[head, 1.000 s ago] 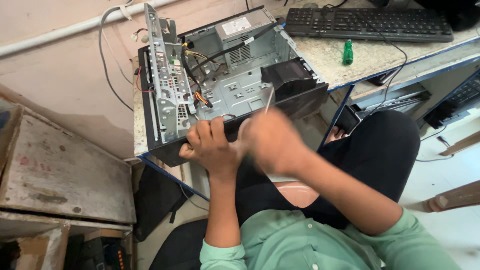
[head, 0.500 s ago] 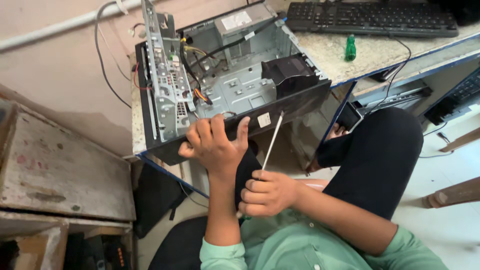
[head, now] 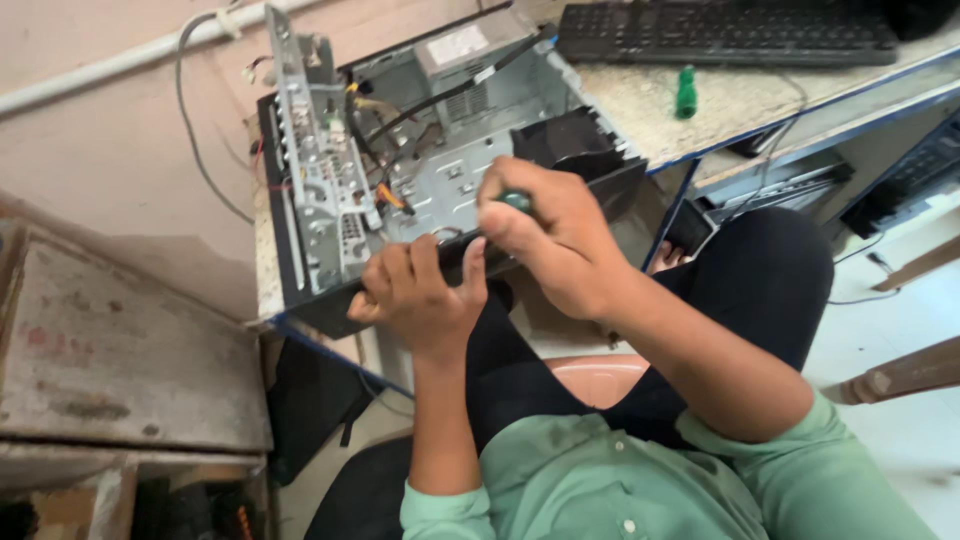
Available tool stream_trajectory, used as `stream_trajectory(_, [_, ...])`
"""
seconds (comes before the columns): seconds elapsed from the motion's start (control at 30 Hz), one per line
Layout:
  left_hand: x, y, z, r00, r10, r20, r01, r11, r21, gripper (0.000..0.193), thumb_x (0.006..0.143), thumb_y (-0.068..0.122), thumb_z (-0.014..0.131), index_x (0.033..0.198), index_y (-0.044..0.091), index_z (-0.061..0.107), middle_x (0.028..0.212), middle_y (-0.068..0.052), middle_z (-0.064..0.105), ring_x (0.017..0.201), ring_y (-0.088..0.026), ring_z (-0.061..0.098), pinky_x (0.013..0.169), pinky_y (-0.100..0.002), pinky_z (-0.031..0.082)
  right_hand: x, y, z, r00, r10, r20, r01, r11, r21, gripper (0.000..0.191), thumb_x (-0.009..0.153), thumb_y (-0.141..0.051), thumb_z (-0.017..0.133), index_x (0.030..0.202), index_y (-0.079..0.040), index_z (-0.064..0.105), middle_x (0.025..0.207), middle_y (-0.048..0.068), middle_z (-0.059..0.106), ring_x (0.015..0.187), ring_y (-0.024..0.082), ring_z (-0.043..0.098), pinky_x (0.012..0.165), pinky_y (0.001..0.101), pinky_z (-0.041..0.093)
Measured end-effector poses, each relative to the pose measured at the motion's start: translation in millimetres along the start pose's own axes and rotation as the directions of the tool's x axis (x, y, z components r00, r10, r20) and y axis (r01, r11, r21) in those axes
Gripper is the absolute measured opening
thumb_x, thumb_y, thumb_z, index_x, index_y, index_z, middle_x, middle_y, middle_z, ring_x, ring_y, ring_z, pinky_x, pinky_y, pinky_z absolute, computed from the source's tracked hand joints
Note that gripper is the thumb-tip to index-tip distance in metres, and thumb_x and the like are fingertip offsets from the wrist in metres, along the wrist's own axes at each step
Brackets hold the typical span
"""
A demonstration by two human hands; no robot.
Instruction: The person handles a motherboard, then installs a power supply unit into a desktop computer case. They connect internal cables and secure the unit with a screwdriver. The person then removes a drive bay cover and works on internal components.
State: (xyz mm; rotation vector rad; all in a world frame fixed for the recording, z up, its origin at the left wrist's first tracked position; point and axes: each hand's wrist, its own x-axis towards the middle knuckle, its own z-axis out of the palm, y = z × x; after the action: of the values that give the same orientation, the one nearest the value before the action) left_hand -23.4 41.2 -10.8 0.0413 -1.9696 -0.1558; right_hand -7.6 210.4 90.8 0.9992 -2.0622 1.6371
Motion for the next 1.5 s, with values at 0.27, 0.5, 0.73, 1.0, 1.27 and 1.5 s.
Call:
stream_trajectory(0.27, [2, -6, -3, 0.998, 0.069, -0.008, -0.069, 0.997, -0.014, 0.045, 0.105, 0.06, 0.058, 0.107, 0.015, 0.067, 0.102, -0.002, 0.058, 0.108, -0.025, 0.055, 0.09, -0.044, 0.025, -57, 81, 30, 0.707, -0.468, 0.53, 0.685, 0.265, -0.679, 0.027, 0.094, -0.034, 0.073, 0.08, -0.016, 0.058, 0.08, -0.001, 0.052, 0.081, 0.018, 0.054, 0.082, 0.0355, 0.046])
stream_trajectory(0.5, [-2, -5, 2, 0.999, 0.052, 0.011, -0.052, 0.999, -0.009, 0.044, 0.102, 0.06, 0.06, 0.107, 0.016, 0.065, 0.103, -0.003, 0.057, 0.11, -0.026, 0.053, 0.09, -0.044, 0.025, -76, 91, 26, 0.72, -0.52, 0.46, 0.67, 0.349, -0.655, 0.03, 0.089, -0.029, 0.076, 0.073, -0.015, 0.056, 0.076, 0.0, 0.05, 0.072, 0.019, 0.05, 0.075, 0.0373, 0.043])
stream_trajectory(0.73, [-3, -3, 0, 1.0, 0.022, 0.013, -0.022, 1.0, 0.014, 0.044, 0.1, 0.06, 0.059, 0.105, 0.018, 0.065, 0.102, -0.003, 0.058, 0.111, -0.026, 0.055, 0.09, -0.045, 0.026, -61, 37, 23, 0.671, -0.587, 0.453, 0.734, 0.611, -0.296, 0.034, 0.085, -0.026, 0.077, 0.067, -0.012, 0.052, 0.07, 0.003, 0.045, 0.069, 0.023, 0.049, 0.07, 0.04, 0.041])
stream_trajectory(1.0, [0, -3, 0, 1.0, 0.027, 0.013, -0.028, 1.0, 0.013, 0.045, 0.099, 0.062, 0.059, 0.108, 0.019, 0.068, 0.104, -0.001, 0.059, 0.111, -0.025, 0.055, 0.091, -0.045, 0.027, -17, 26, -50, 0.874, -0.466, 0.137, 0.465, 0.885, 0.04, 0.019, 0.073, -0.023, 0.06, 0.067, -0.006, 0.053, 0.07, 0.009, 0.052, 0.069, 0.026, 0.051, 0.073, 0.0424, 0.043])
stream_trajectory(1.27, [-4, 6, 3, 0.998, 0.041, -0.039, -0.044, 0.997, -0.062, 0.042, 0.099, 0.058, 0.062, 0.107, 0.017, 0.067, 0.102, -0.001, 0.059, 0.111, -0.025, 0.056, 0.089, -0.046, 0.025, -72, 81, 9, 0.637, -0.482, 0.602, 0.76, 0.524, -0.384, 0.023, 0.063, -0.027, 0.073, 0.068, -0.008, 0.061, 0.073, 0.004, 0.053, 0.076, 0.025, 0.055, 0.08, 0.0417, 0.047])
stream_trajectory(1.5, [-36, -3, 30, 0.983, -0.02, -0.184, -0.041, 0.945, -0.325, 0.023, 0.102, 0.037, 0.066, 0.116, 0.018, 0.063, 0.118, -0.006, 0.058, 0.125, -0.028, 0.054, 0.105, -0.047, 0.033, -30, 36, 19, 0.725, -0.503, 0.47, 0.528, 0.845, 0.09, 0.022, 0.065, -0.015, 0.069, 0.055, -0.008, 0.05, 0.063, 0.007, 0.045, 0.066, 0.03, 0.047, 0.072, 0.0437, 0.039])
